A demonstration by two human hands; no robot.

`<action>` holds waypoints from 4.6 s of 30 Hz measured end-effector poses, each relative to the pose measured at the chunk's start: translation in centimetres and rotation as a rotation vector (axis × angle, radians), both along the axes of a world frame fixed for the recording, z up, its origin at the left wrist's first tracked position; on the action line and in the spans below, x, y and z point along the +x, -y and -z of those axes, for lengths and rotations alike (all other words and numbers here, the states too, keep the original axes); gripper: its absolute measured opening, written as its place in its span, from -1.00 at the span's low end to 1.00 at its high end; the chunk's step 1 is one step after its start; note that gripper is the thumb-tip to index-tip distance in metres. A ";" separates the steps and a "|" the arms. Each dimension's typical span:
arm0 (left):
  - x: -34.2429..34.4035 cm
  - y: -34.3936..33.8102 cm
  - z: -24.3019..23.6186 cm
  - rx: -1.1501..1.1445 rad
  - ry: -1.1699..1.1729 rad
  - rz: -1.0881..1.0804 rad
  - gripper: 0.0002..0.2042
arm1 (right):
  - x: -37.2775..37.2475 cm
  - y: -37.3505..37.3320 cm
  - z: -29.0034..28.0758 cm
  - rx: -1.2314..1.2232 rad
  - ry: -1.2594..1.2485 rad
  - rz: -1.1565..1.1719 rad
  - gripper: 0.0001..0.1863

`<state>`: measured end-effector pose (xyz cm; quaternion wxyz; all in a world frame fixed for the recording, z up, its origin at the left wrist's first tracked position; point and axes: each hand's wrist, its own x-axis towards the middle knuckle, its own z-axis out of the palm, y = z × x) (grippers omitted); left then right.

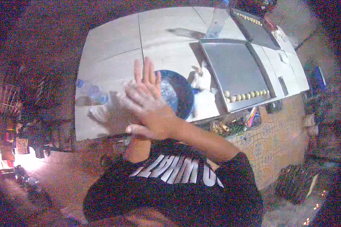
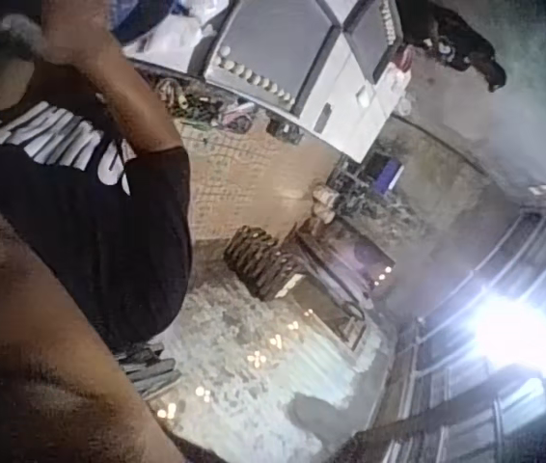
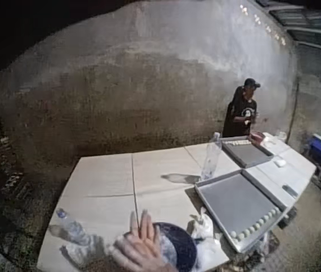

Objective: The person rolls pieces of dough into balls between their hands, places them onto a metal baking tray, and presses indentations into dough balls by hand.

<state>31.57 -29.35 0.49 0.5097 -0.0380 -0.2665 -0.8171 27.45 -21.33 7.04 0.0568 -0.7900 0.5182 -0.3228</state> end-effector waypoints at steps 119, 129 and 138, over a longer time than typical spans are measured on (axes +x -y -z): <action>-23.9 -13.5 8.3 -1.758 1.784 -0.167 -0.72 | -40.9 -11.7 19.0 0.429 0.152 0.158 -0.65; -22.9 -13.5 11.4 -1.646 1.539 -0.402 -0.72 | -40.8 -12.0 18.2 0.365 0.002 0.097 -0.59; -22.9 -13.8 10.7 -1.621 1.537 -0.367 -0.75 | -40.0 -12.2 17.0 0.461 0.049 0.132 -0.66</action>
